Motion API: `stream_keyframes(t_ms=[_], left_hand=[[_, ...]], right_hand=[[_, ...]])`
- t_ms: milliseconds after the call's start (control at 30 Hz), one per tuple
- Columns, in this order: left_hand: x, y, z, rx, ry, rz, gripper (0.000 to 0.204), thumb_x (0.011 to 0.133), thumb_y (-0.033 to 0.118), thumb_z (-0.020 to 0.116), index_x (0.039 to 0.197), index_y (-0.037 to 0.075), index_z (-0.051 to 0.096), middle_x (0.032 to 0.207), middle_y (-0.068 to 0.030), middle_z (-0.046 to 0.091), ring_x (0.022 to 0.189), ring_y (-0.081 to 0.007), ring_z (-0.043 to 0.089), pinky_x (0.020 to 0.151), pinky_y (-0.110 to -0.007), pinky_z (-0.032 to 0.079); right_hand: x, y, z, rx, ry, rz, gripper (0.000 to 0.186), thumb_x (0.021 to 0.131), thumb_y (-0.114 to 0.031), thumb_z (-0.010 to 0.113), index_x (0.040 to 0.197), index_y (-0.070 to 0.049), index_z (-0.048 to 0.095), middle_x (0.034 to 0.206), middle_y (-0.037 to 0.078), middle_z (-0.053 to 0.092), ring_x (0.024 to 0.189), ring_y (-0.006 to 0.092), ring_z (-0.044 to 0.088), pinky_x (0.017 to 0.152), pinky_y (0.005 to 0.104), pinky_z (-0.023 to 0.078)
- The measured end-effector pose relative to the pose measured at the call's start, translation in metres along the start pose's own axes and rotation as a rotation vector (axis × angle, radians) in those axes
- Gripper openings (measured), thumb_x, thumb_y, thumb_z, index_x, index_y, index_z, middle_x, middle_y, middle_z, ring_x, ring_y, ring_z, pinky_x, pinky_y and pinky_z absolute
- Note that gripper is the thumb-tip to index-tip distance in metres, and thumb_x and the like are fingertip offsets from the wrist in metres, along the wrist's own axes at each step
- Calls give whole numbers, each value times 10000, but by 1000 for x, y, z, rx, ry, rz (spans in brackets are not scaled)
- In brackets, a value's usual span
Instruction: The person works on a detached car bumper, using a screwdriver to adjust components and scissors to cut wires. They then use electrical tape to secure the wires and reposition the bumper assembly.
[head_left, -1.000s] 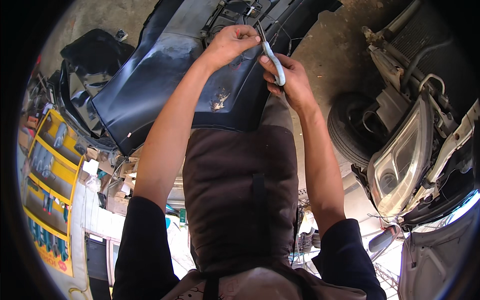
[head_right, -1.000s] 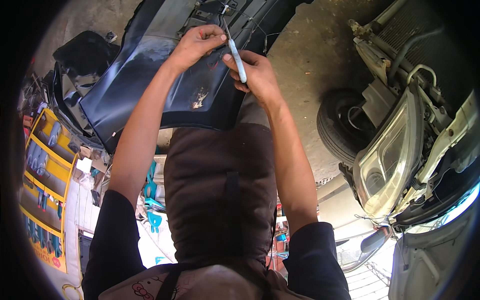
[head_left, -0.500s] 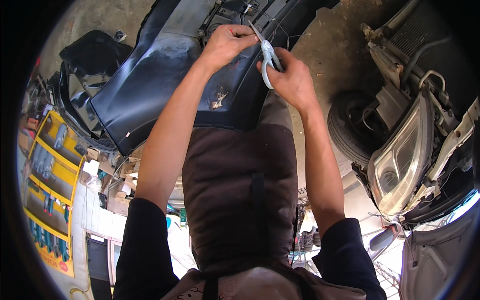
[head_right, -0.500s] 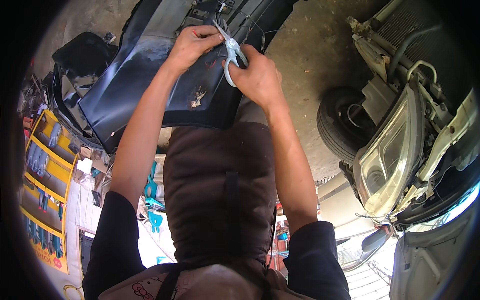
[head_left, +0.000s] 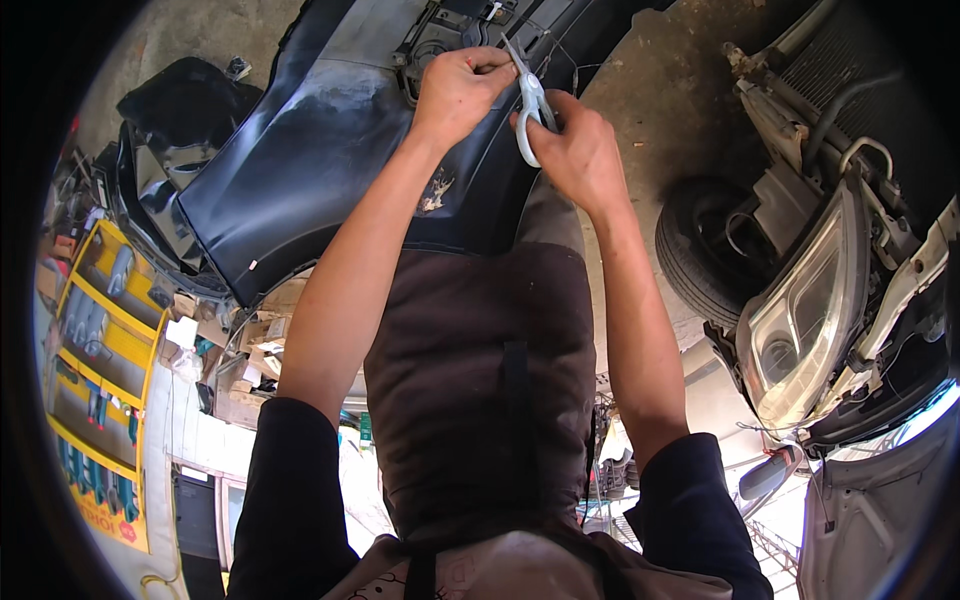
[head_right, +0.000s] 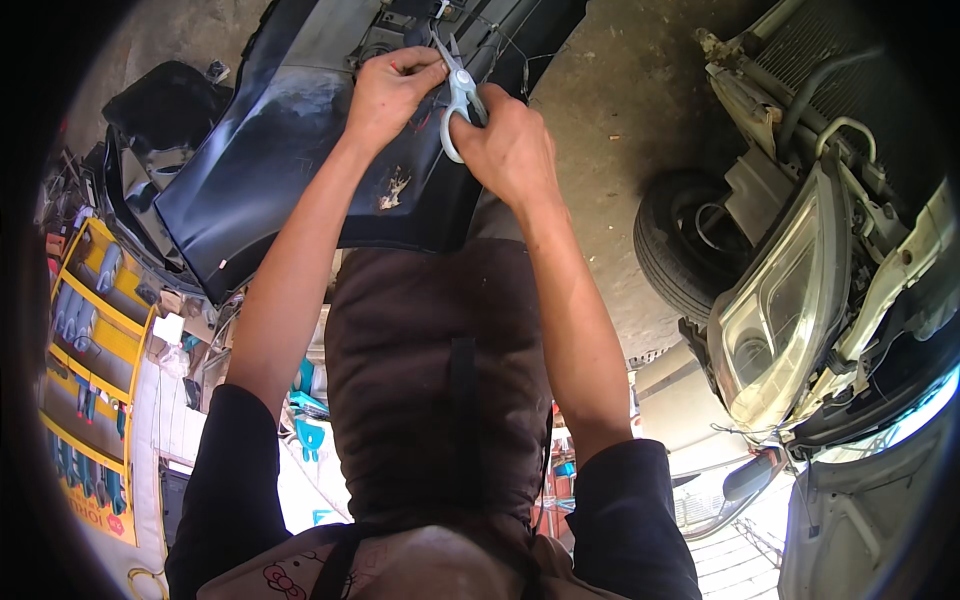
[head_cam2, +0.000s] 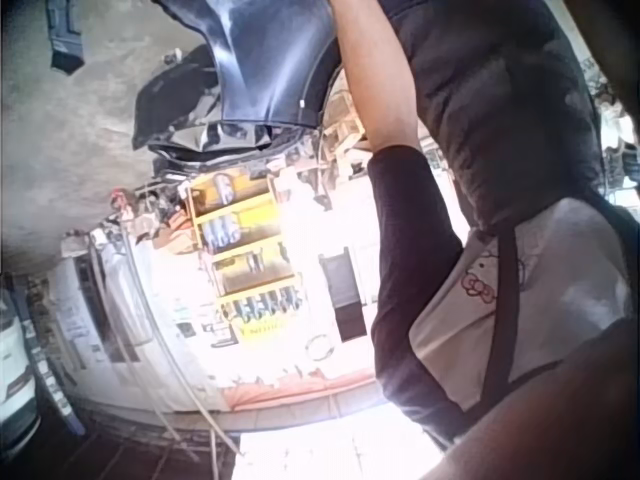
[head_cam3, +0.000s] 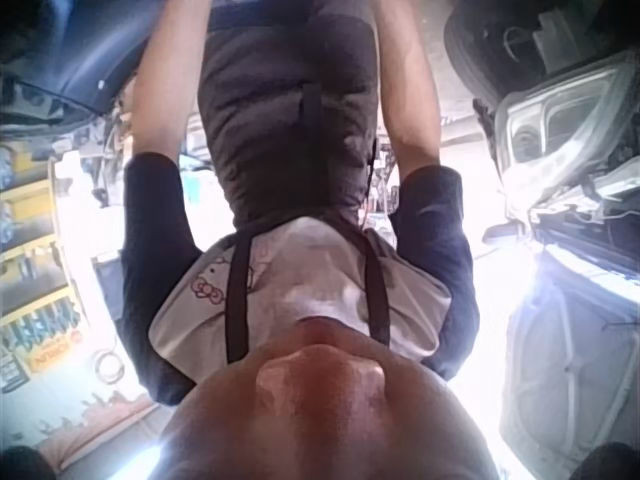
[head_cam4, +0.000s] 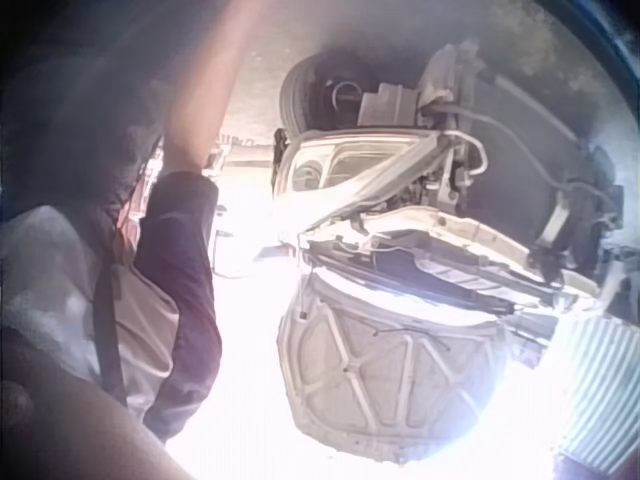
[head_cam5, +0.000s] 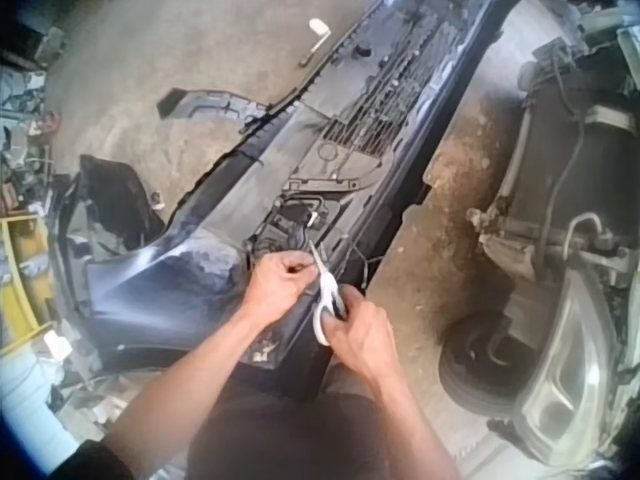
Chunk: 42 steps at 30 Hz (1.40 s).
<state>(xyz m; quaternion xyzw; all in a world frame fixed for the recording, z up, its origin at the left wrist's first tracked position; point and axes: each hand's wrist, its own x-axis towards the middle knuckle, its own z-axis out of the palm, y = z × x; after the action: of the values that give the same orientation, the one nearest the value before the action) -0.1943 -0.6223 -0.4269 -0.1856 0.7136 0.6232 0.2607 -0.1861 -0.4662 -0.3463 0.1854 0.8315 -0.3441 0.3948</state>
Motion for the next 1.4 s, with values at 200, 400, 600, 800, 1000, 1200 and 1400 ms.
stream_keyframes(t_ms=[200,400,600,800,1000,1200,1400], left_hand=[[9,-6,-9,64,-105,51,144,872,165,684,923,37,727,626,15,595,568,-50,498,533,-251,394],[10,-9,-12,64,-106,110,160,889,189,671,939,49,729,609,19,566,538,-55,470,501,-264,370],[9,-2,-11,88,-125,52,200,899,232,677,966,53,733,621,24,572,529,-47,461,499,-258,365],[9,-1,-14,88,-181,-42,262,931,202,674,1099,6,714,957,-36,724,913,-75,639,821,-224,492],[14,-14,-8,-9,-83,105,318,891,316,716,1085,64,725,680,38,600,535,-37,469,478,-251,386],[13,4,-8,-2,-246,-18,537,924,251,700,1350,-13,506,705,58,456,671,-48,440,618,-231,377],[14,-6,-8,-140,-263,44,464,983,179,569,1383,-27,455,780,43,453,718,-58,432,670,-219,385]], right_hand=[[7,13,7,648,-225,125,302,894,-285,715,958,6,667,625,-6,513,511,85,459,452,272,351],[5,14,2,1140,-404,298,348,886,-300,737,1009,9,634,642,16,516,479,83,444,404,213,287],[8,12,6,1035,-315,242,315,883,-302,739,933,-12,625,642,17,522,471,83,445,409,213,286],[11,18,-1,1069,-302,332,316,874,-330,740,923,-50,601,646,23,530,476,108,470,416,230,286],[13,25,3,1094,-174,310,401,907,-400,682,1085,-61,563,714,9,545,589,135,516,522,263,377],[13,32,9,1044,-64,332,457,907,-433,670,1141,-63,538,745,-9,544,640,128,530,575,278,418],[8,28,14,603,143,156,484,889,-405,694,1102,12,572,787,51,596,674,146,562,604,298,459]])
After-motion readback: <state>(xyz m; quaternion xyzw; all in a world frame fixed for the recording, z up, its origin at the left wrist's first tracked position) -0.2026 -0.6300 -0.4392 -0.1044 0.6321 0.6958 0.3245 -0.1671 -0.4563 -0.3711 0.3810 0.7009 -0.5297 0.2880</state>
